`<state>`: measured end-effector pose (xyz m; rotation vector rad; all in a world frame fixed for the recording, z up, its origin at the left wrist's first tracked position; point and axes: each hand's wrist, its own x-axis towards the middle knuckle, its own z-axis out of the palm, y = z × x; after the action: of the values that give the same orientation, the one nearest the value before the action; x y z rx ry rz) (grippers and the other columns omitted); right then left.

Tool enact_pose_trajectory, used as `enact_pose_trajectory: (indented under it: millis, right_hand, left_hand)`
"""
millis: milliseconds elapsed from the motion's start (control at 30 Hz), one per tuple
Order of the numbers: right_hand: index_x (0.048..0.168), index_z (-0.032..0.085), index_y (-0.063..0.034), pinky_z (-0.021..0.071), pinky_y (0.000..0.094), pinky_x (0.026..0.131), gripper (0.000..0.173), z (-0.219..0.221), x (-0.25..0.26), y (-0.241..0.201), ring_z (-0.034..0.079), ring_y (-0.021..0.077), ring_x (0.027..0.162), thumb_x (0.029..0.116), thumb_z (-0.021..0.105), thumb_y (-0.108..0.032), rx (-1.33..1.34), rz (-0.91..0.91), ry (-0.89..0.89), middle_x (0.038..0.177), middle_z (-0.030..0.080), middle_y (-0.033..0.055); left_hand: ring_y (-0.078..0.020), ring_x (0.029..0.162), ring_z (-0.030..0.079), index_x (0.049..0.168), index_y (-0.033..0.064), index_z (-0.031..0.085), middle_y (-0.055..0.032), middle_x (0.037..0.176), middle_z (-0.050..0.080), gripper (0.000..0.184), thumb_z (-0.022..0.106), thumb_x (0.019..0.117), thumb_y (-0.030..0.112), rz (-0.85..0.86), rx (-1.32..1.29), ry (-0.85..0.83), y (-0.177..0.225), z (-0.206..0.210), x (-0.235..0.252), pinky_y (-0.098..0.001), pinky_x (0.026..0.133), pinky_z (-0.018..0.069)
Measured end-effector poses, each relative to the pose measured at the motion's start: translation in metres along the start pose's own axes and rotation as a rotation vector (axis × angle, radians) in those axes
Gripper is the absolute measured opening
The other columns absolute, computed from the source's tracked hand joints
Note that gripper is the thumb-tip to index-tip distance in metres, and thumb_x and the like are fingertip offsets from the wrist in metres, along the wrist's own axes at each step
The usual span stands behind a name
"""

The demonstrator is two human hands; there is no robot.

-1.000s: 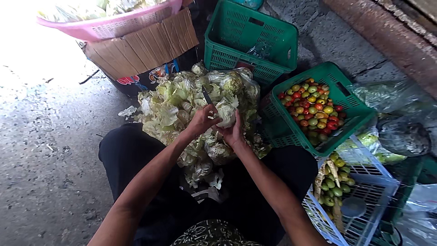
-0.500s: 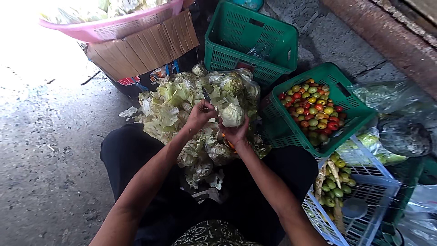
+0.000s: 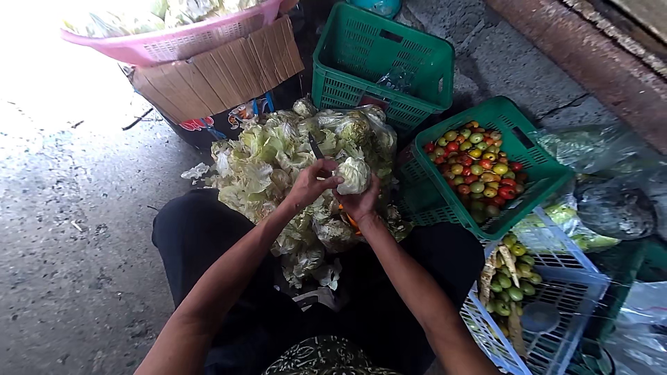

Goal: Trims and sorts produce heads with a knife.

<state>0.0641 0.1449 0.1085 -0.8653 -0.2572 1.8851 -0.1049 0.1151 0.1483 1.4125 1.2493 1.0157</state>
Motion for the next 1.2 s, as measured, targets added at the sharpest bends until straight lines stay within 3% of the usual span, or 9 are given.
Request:
enact_pose_trajectory:
  millis: [167, 267, 333, 467, 533, 633, 767, 900, 1200]
  right_hand:
    - [0.120, 0.059, -0.0211, 0.0555, 0.0361, 0.059, 0.080, -0.003, 0.000, -0.001, 0.065, 0.0220, 0.072, 0.0888, 0.021, -0.084, -0.025, 0.067, -0.075, 0.092, 0.066, 0.0101]
    - [0.129, 0.055, -0.0239, 0.0567, 0.0381, 0.061, 0.075, 0.005, -0.005, -0.006, 0.067, 0.0253, 0.080, 0.0921, 0.022, -0.081, -0.117, 0.074, -0.040, 0.104, 0.067, 0.0113]
    - [0.145, 0.045, -0.0249, 0.0590, 0.0438, 0.075, 0.076, 0.010, -0.007, -0.011, 0.067, 0.0296, 0.101, 0.0938, 0.031, -0.080, -0.271, 0.045, -0.003, 0.127, 0.062, 0.0133]
    - [0.155, 0.036, -0.0210, 0.0541, 0.0483, 0.097, 0.087, 0.016, -0.005, -0.013, 0.058, 0.0292, 0.125, 0.0935, 0.029, -0.082, -0.416, 0.005, -0.014, 0.148, 0.051, 0.0123]
    - [0.157, 0.031, -0.0183, 0.0541, 0.0453, 0.098, 0.083, 0.020, -0.009, -0.017, 0.059, 0.0269, 0.124, 0.0985, 0.021, -0.076, -0.477, -0.005, -0.055, 0.151, 0.048, 0.0122]
    - [0.161, 0.029, -0.0234, 0.0605, 0.0393, 0.085, 0.070, 0.023, -0.019, -0.024, 0.071, 0.0232, 0.097, 0.1050, 0.019, -0.064, -0.728, -0.082, -0.124, 0.141, 0.056, 0.0142]
    - [0.149, 0.051, -0.0145, 0.0606, 0.0328, 0.065, 0.042, 0.022, -0.026, -0.027, 0.068, 0.0153, 0.072, 0.1090, 0.048, -0.027, -1.027, -0.400, -0.194, 0.116, 0.067, 0.0132]
    - [0.140, 0.059, -0.0064, 0.0546, 0.0326, 0.064, 0.060, 0.023, -0.025, -0.023, 0.062, 0.0202, 0.079, 0.0858, 0.083, -0.016, -1.237, -0.769, -0.179, 0.115, 0.060, 0.0192]
    - [0.127, 0.064, 0.0034, 0.0608, 0.0370, 0.086, 0.044, 0.014, -0.021, -0.011, 0.067, 0.0262, 0.109, 0.0870, 0.080, -0.007, -1.160, -0.916, -0.185, 0.125, 0.062, 0.0228]
  left_hand:
    - [-0.0105, 0.081, 0.070, 0.115, -0.0024, 0.069, -0.0103, 0.100, 0.072, 0.018, 0.061, 0.1019, 0.006, -0.037, -0.057, 0.090, -0.001, 0.005, 0.003, -0.0293, 0.080, 0.0594]
    - [-0.0250, 0.092, 0.069, 0.112, 0.0017, 0.073, -0.0155, 0.104, 0.072, 0.026, 0.058, 0.1053, 0.022, 0.055, 0.253, 0.247, -0.020, -0.002, 0.009, -0.0451, 0.085, 0.0547]
    - [-0.0401, 0.127, 0.054, 0.122, -0.0036, 0.068, -0.0251, 0.135, 0.059, 0.043, 0.051, 0.1076, 0.033, -0.049, 0.225, 0.212, -0.015, -0.008, 0.014, -0.0577, 0.108, 0.0390]
    - [-0.0253, 0.120, 0.063, 0.158, 0.0193, 0.033, -0.0104, 0.150, 0.051, 0.068, 0.066, 0.0995, 0.032, -0.036, -0.161, -0.112, -0.026, -0.010, 0.008, -0.0453, 0.096, 0.0562]
    - [-0.0256, 0.121, 0.062, 0.162, 0.0278, 0.022, -0.0092, 0.150, 0.051, 0.089, 0.077, 0.0920, 0.021, -0.015, -0.201, -0.179, -0.028, -0.009, 0.005, -0.0443, 0.096, 0.0559]
    - [-0.0221, 0.113, 0.066, 0.161, 0.0229, 0.025, -0.0100, 0.142, 0.056, 0.076, 0.067, 0.0988, 0.017, -0.053, -0.327, -0.104, -0.026, -0.011, 0.003, -0.0400, 0.094, 0.0572]
    - [-0.0226, 0.107, 0.068, 0.148, 0.0173, 0.037, -0.0081, 0.128, 0.063, 0.050, 0.056, 0.1032, 0.030, -0.171, -0.698, -0.023, -0.020, -0.010, 0.006, -0.0411, 0.090, 0.0596]
    - [-0.0191, 0.108, 0.068, 0.146, 0.0147, 0.038, -0.0059, 0.126, 0.064, 0.055, 0.059, 0.0993, 0.034, -0.167, -0.789, -0.040, -0.017, -0.006, 0.003, -0.0385, 0.093, 0.0588]
    - [-0.0173, 0.108, 0.065, 0.147, 0.0140, 0.030, -0.0113, 0.133, 0.057, 0.083, 0.084, 0.0840, 0.016, -0.023, -0.127, 0.127, -0.015, 0.005, -0.002, -0.0368, 0.086, 0.0575]
